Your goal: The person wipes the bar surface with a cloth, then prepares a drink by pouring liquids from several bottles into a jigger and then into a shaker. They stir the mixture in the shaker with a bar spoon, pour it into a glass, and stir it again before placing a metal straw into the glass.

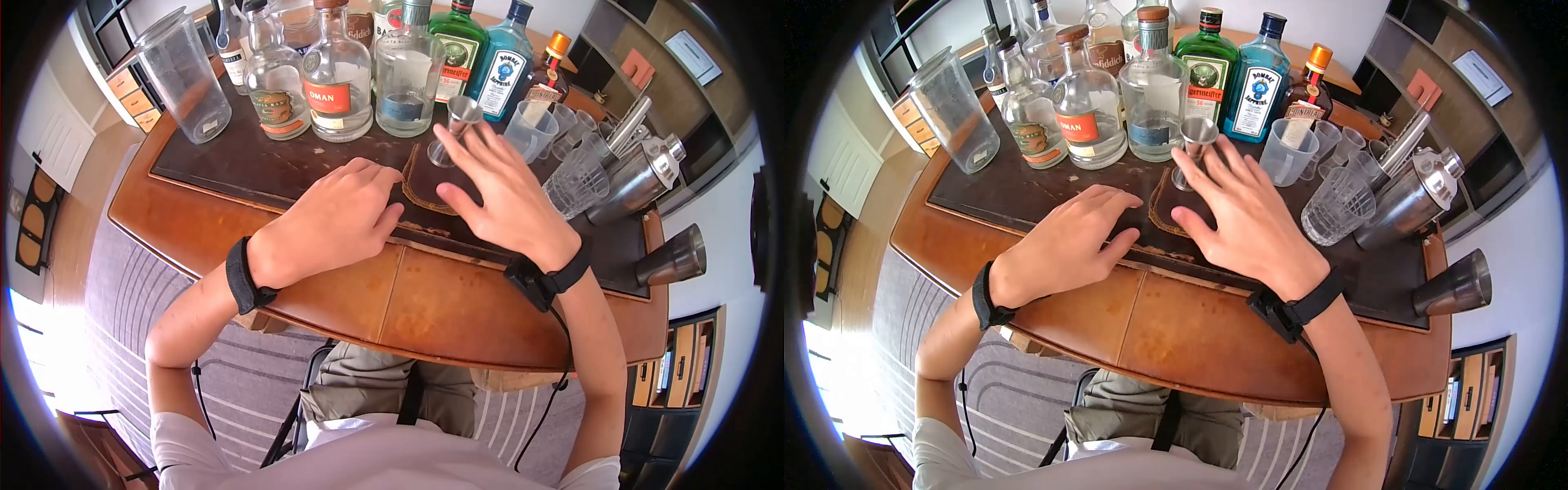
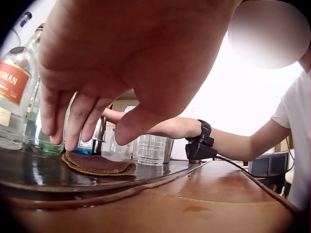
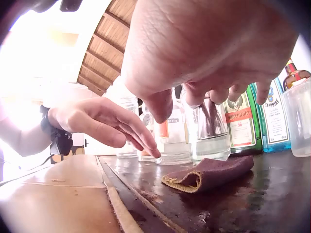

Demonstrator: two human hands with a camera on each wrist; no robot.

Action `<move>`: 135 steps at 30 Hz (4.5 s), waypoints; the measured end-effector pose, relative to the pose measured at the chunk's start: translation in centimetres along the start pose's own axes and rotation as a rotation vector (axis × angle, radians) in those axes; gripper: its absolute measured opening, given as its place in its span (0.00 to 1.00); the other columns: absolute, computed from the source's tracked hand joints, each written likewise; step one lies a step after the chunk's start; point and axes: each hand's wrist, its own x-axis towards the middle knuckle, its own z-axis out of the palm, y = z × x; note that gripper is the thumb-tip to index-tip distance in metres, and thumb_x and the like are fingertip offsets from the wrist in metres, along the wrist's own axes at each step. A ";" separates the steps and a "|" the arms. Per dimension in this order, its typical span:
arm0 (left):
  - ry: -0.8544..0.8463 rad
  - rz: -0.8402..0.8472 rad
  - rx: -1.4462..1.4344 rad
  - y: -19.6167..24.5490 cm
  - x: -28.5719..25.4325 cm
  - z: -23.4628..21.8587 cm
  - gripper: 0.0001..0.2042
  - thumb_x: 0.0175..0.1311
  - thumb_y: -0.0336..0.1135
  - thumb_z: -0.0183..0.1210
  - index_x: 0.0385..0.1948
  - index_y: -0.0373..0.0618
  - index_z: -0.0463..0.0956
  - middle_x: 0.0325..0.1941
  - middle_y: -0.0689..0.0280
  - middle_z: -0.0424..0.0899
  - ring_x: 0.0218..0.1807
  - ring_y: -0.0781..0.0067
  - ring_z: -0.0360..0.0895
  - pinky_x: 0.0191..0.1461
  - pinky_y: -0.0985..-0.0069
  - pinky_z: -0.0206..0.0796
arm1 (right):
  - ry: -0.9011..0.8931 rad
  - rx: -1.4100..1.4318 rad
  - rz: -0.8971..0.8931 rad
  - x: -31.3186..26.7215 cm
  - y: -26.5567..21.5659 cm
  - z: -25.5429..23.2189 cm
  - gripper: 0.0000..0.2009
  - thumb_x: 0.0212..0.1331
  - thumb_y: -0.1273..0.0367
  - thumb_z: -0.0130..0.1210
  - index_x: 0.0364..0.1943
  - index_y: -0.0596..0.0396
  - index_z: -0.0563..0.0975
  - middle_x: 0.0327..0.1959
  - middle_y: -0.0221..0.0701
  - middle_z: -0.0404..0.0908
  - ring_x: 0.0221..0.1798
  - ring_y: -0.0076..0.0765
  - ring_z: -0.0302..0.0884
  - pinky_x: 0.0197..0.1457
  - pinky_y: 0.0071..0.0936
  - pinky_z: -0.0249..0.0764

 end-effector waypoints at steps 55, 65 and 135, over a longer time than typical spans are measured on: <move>-0.033 0.305 0.555 0.5 9.0 11.1 0.20 0.76 0.41 0.49 0.49 0.27 0.79 0.55 0.36 0.77 0.54 0.39 0.72 0.56 0.52 0.71 | 0.725 0.018 0.073 -9.9 1.8 -9.6 0.38 0.44 0.91 0.35 0.64 0.63 0.79 0.66 0.46 0.80 0.75 0.48 0.71 0.79 0.39 0.61; 0.164 0.099 0.611 -3.7 17.4 13.0 0.28 0.77 0.46 0.46 0.40 0.16 0.78 0.45 0.37 0.80 0.52 0.36 0.72 0.60 0.51 0.69 | 0.744 -0.012 0.082 -9.5 1.9 -8.4 0.37 0.42 0.90 0.40 0.61 0.59 0.83 0.57 0.47 0.84 0.65 0.51 0.78 0.71 0.33 0.67; -0.220 0.382 0.393 1.7 12.9 11.5 0.19 0.78 0.35 0.44 0.53 0.24 0.76 0.75 0.36 0.64 0.78 0.35 0.59 0.78 0.41 0.54 | 0.825 0.025 0.092 -9.8 2.9 -8.6 0.36 0.41 0.90 0.45 0.59 0.54 0.84 0.51 0.48 0.84 0.56 0.55 0.82 0.59 0.34 0.76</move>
